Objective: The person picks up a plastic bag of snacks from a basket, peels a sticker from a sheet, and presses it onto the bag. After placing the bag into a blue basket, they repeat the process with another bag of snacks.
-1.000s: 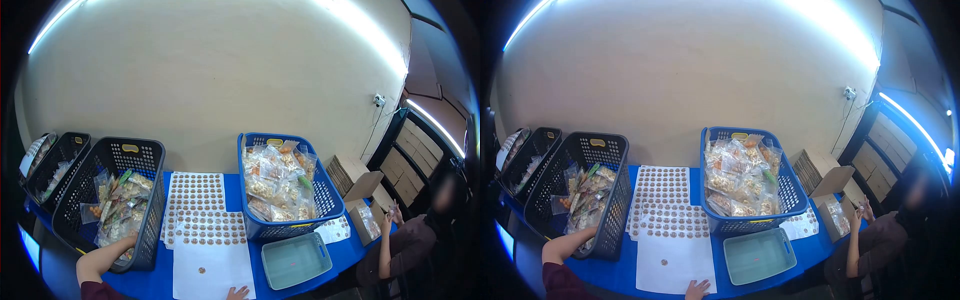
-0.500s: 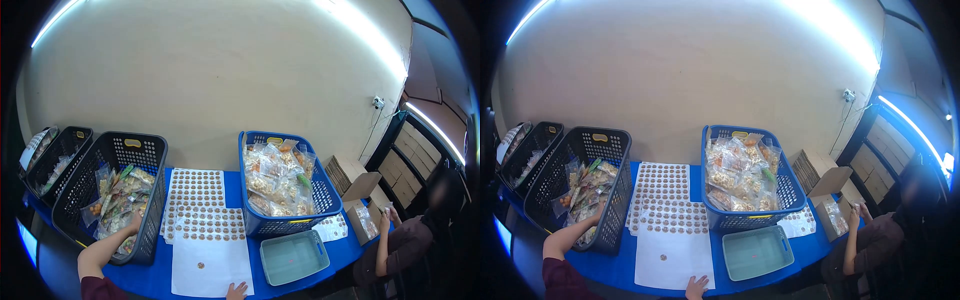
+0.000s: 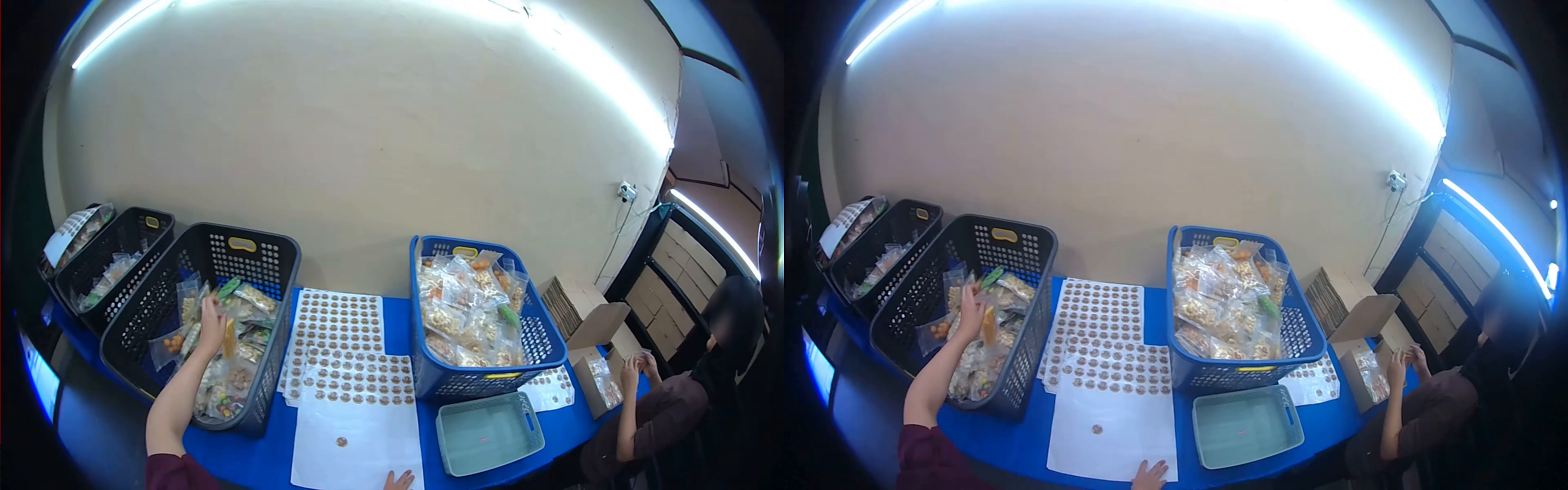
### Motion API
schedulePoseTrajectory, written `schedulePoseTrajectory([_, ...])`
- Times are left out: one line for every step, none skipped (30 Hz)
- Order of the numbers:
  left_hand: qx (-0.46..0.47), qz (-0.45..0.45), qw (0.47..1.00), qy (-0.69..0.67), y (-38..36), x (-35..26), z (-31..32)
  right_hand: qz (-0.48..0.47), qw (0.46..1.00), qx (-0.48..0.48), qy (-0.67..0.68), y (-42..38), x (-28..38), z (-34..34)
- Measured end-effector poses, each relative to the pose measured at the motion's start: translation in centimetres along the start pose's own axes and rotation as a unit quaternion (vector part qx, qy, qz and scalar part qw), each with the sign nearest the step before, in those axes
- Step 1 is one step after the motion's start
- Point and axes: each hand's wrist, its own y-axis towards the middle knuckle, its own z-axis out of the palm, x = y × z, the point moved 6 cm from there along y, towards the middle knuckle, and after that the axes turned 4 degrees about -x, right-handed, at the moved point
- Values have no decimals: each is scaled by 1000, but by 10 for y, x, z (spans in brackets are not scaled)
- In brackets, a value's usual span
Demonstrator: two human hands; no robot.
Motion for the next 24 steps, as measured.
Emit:
schedulePoseTrajectory([-9,38,999,9,10,-13,-11,0,1000,11,1,-2,-1,-4])
schedulePoseTrajectory([-17,77,997,19,21,-28,-21,-8,1000,17,2,-3,-3,-7])
schedulePoseTrajectory([-27,52,998,-39,30,-38,-30,-22,999,32,16,-4,-3,-12])
schedulePoseTrajectory([-36,24,994,-98,35,-51,-35,-55,998,8,44,1,-9,-9])
schedulePoseTrajectory([-44,-6,987,-156,38,-63,-40,-86,994,-14,70,7,-17,-2])
schedulePoseTrajectory([-57,-2,981,-183,42,-80,-50,-130,981,-61,130,21,-30,12])
schedulePoseTrajectory([-70,3,975,-210,46,-100,-61,-171,960,-108,191,28,-41,20])
schedulePoseTrajectory([-92,-1,953,-289,48,-118,-71,-188,939,-120,260,24,-42,-1])
schedulePoseTrajectory([-92,-8,944,-317,44,-139,-82,-184,927,-135,298,22,-42,-17])
schedulePoseTrajectory([-91,-13,934,-346,38,-162,-96,-159,928,-49,334,29,-44,-21])
schedulePoseTrajectory([-89,-18,922,-376,31,-185,-107,-132,921,37,366,35,-44,-27])
schedulePoseTrajectory([-57,-30,916,-395,16,-204,-110,-107,885,91,444,31,-34,-44])
schedulePoseTrajectory([-25,-44,909,-413,-5,-218,-108,-80,839,146,518,19,-20,-71])
schedulePoseTrajectory([19,-16,907,-420,-26,-230,-101,-53,784,201,585,7,-4,-94])
schedulePoseTrajectory([62,25,950,-305,-49,-252,-103,-80,725,237,642,-4,18,-121])
schedulePoseTrajectory([81,50,940,-329,-80,-245,-80,-107,658,271,694,-15,40,-147])
schedulePoseTrajectory([167,71,942,-283,-102,-257,-72,-133,586,303,740,-21,55,-159])
schedulePoseTrajectory([222,77,929,-285,-123,-260,-61,-164,614,317,704,-19,62,-155])
schedulePoseTrajectory([277,81,914,-286,-145,-261,-49,-194,640,331,666,-13,67,-150])
schedulePoseTrajectory([282,22,903,-325,-162,-254,-40,-224,665,342,624,-11,73,-146])
schedulePoseTrajectory([285,-37,887,-363,-176,-245,-32,-226,681,372,589,-12,77,-142])
schedulePoseTrajectory([279,-92,875,-385,-185,-237,-29,-226,695,401,552,-16,83,-137])
schedulePoseTrajectory([256,-136,879,-379,-189,-228,-28,-227,708,429,513,-20,89,-134])
schedulePoseTrajectory([233,-181,880,-372,-194,-218,-28,-208,717,442,497,-24,94,-134])
